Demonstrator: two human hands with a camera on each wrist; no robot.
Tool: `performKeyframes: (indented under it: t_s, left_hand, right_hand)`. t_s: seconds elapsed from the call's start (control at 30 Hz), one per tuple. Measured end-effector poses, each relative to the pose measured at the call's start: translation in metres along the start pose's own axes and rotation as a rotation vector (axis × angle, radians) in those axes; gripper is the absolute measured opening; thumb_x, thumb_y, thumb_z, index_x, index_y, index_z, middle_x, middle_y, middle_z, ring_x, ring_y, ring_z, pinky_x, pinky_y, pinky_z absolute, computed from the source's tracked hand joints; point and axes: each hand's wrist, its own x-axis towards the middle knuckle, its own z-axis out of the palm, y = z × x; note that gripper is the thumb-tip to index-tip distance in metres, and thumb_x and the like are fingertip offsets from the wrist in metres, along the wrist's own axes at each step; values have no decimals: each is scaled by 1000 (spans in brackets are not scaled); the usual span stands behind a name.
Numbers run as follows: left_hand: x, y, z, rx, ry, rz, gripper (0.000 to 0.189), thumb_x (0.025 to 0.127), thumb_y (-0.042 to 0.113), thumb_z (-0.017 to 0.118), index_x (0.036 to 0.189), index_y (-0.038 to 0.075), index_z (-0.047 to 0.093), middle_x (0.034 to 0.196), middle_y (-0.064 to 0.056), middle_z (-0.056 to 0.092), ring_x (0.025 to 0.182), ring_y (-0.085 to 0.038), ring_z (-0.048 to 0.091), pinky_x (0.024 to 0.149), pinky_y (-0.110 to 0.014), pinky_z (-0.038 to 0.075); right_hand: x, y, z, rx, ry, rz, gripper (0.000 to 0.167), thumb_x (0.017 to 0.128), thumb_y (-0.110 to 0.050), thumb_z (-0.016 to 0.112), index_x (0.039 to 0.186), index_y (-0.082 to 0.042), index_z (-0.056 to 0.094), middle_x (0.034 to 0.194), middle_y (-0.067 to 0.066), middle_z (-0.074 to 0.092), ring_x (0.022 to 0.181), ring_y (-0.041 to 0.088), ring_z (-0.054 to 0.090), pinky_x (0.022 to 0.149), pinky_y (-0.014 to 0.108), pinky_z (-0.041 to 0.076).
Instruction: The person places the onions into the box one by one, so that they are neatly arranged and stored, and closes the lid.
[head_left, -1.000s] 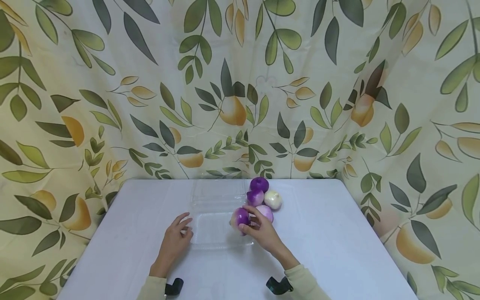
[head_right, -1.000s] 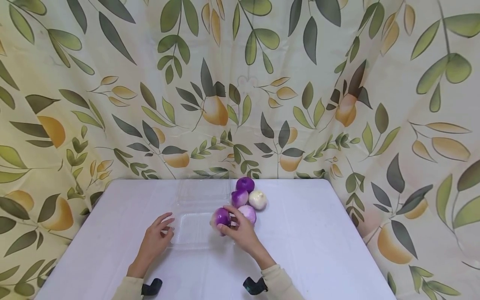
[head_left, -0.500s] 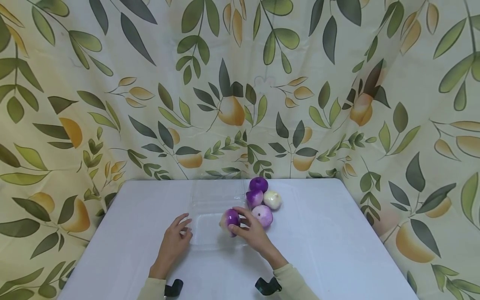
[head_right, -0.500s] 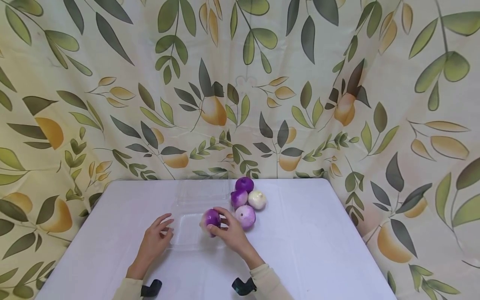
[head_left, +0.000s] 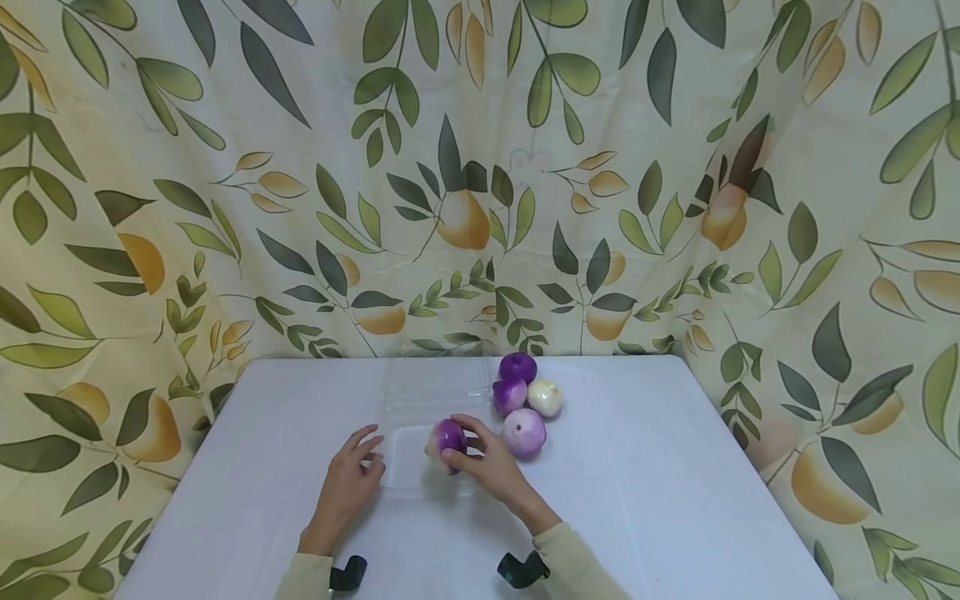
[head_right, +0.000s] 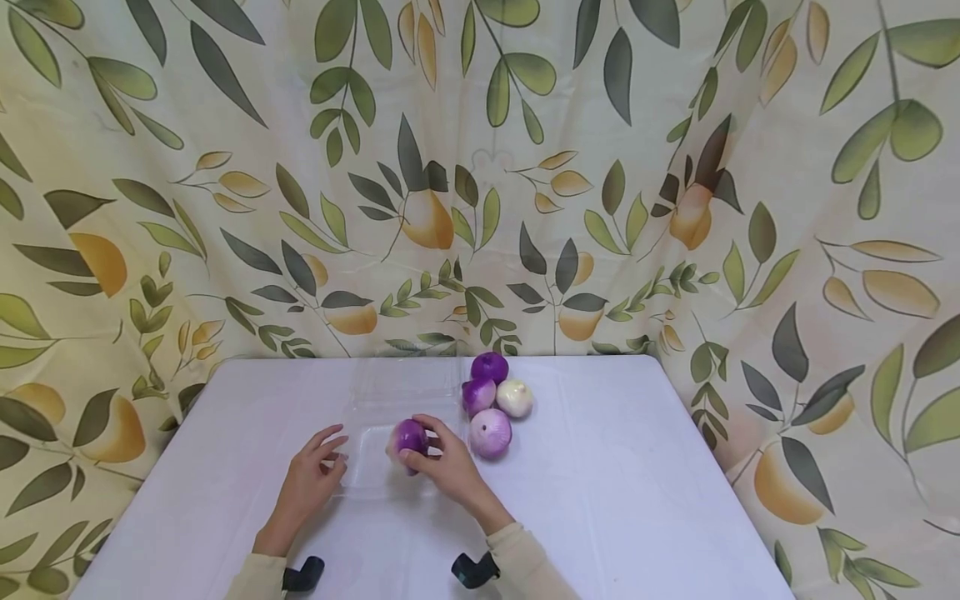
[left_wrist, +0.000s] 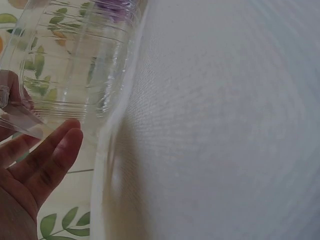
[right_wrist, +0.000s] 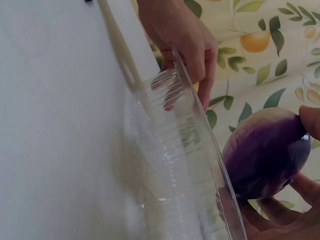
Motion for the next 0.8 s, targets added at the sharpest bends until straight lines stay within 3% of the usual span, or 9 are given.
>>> performKeyframes:
  t_s: [0.1,0.33,0.53,0.8]
  left_hand:
    - [0,0,0,5,0,1,33,79,-4,67,112,-4,70,129,-14,63,79,-20,72,62,-23,57]
    - [1,1,0,-7,1,10,32,79,-4,67,111,-5,70,129,-15,63,79,-21,73,62,-24,58]
    - [1,1,0,-21,11,33,31,80,-4,66,110,-6,71,128,-16,64,78,-21,72,61,-23,57]
    - [1,0,0,-18,9,29,31,80,-3,67,111,-5,71,129,-14,63,78,-20,72,62,-23,58]
  right_hand:
    - [4,0,2,-4,-12,5,58,91,-16,69,142,-4,47,142,25,49,119,41,58,90,41,57]
    - [24,31,14,-22,6,19,60,90,-22,71,144,-11,47,144,20,49,120,37,57,88,39,57]
    - [30,31,20,-73,12,91,61,85,-31,74,140,-16,51,140,16,54,116,31,58,84,37,57]
    - [40,28,27,-127,-4,145,63,85,-36,74,140,-17,51,141,13,54,121,32,57,91,45,57]
